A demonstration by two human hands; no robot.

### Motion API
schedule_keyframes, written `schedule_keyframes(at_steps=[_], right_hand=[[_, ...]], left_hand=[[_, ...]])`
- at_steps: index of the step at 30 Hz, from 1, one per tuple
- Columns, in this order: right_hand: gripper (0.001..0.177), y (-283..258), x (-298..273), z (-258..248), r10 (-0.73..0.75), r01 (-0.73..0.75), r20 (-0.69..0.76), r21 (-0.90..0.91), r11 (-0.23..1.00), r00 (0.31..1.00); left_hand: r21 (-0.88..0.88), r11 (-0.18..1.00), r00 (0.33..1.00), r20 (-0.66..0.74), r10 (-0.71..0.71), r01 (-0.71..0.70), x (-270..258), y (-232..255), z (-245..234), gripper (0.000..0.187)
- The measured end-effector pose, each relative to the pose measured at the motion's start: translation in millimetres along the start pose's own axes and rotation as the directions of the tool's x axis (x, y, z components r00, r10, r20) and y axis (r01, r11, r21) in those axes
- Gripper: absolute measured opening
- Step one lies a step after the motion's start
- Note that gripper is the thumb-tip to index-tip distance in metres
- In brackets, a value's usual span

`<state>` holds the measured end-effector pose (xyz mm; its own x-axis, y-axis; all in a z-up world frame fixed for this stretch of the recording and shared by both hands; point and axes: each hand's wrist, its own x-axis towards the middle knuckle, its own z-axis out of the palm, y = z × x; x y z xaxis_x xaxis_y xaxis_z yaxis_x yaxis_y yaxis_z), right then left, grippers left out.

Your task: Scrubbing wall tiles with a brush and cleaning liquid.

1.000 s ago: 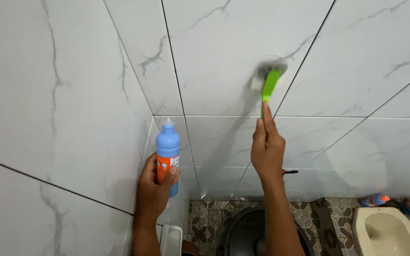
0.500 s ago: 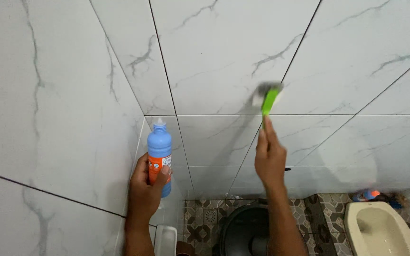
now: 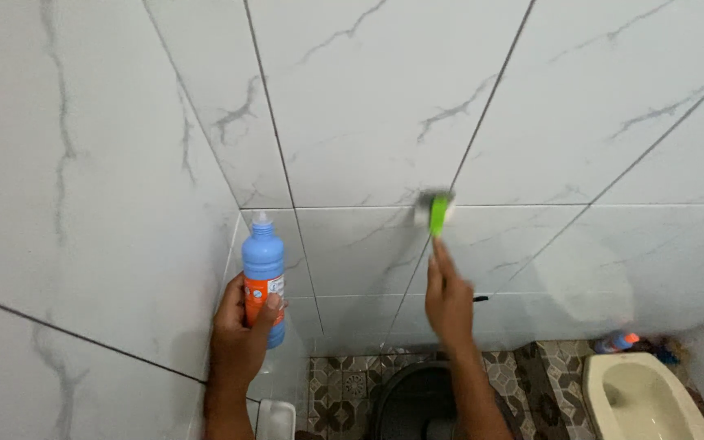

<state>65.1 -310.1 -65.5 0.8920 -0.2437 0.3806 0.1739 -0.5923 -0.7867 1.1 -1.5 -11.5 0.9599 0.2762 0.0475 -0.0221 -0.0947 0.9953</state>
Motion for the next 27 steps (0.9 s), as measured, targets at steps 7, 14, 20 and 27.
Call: schedule_keyframes(at_steps=[7, 14, 20, 27], right_hand=[[0.048, -90, 58, -46, -0.091, 0.092, -0.076, 0.011, 0.996, 0.993], [0.05, 43, -40, 19, 0.153, -0.143, 0.137, -0.08, 0.986, 0.979], [0.048, -2, 13, -16, -0.015, 0.017, 0.027, -0.084, 0.996, 1.0], [0.051, -21, 38, -28, -0.194, 0.189, -0.098, -0.06, 0.98, 0.976]], left_hand=[[0.052, 0.998, 0.999, -0.02, -0.026, 0.027, -3, 6, 1, 0.056], [-0.074, 0.993, 0.995, -0.027, -0.095, 0.093, 2, -7, 2, 0.056], [-0.004, 0.999, 0.999, -0.02, -0.04, 0.04, 2, 0, 2, 0.054], [-0.012, 1.0, 0.999, -0.029, -0.02, 0.019, 7, -17, 1, 0.057]])
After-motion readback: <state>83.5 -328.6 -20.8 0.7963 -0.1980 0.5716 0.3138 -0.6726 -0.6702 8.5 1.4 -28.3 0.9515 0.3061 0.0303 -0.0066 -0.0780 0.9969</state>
